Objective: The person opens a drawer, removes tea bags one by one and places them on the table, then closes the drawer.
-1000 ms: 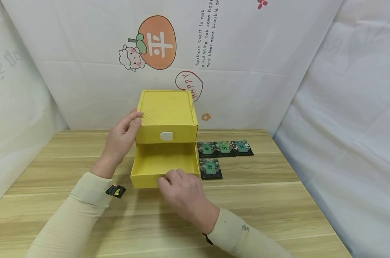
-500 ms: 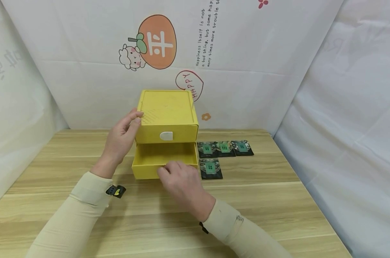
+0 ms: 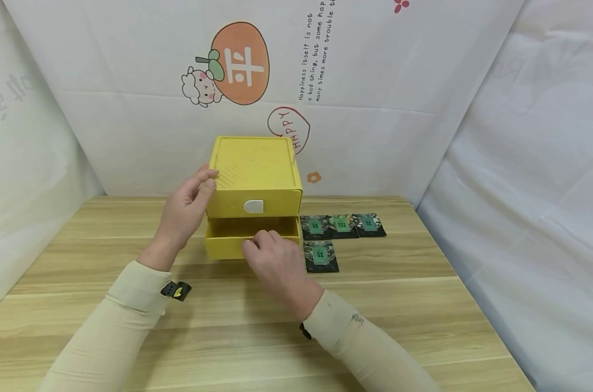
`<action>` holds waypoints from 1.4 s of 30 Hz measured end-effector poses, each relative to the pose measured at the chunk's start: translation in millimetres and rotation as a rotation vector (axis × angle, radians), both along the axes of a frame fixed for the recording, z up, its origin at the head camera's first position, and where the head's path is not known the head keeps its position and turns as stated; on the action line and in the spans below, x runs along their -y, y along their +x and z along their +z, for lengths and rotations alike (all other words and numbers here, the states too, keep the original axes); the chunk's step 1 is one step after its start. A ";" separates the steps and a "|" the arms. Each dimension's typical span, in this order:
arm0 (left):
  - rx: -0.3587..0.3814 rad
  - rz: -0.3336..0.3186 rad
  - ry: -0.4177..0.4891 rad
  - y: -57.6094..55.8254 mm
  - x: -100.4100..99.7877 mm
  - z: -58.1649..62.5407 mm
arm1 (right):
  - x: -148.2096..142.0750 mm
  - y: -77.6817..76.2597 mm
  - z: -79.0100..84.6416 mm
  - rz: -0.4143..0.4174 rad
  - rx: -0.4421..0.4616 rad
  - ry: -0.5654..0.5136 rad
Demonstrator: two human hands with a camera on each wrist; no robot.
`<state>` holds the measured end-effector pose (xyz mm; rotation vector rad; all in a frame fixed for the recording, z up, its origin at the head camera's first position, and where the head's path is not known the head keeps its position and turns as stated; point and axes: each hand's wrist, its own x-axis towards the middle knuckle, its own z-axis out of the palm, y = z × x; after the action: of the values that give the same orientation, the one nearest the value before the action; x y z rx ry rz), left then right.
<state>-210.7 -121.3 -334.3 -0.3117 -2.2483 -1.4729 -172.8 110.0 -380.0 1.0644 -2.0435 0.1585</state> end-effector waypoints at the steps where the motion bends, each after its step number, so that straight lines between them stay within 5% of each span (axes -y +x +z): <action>1: 0.000 -0.003 0.000 -0.3 0.1 -0.1 | 0.4 -1.7 0.1 -0.007 0.003 0.003; 23: -0.007 -0.063 -0.026 1.1 0.7 2.3 | 9.0 -33.2 -2.4 -0.116 -0.025 0.024; 42: 0.040 -0.049 -0.024 -0.2 2.2 1.2 | 13.7 -45.3 -9.8 -0.155 -0.071 0.017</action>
<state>-210.9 -123.5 -333.1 -0.3505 -2.3066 -1.4907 -218.1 96.2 -389.8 0.9046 -2.0563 0.0237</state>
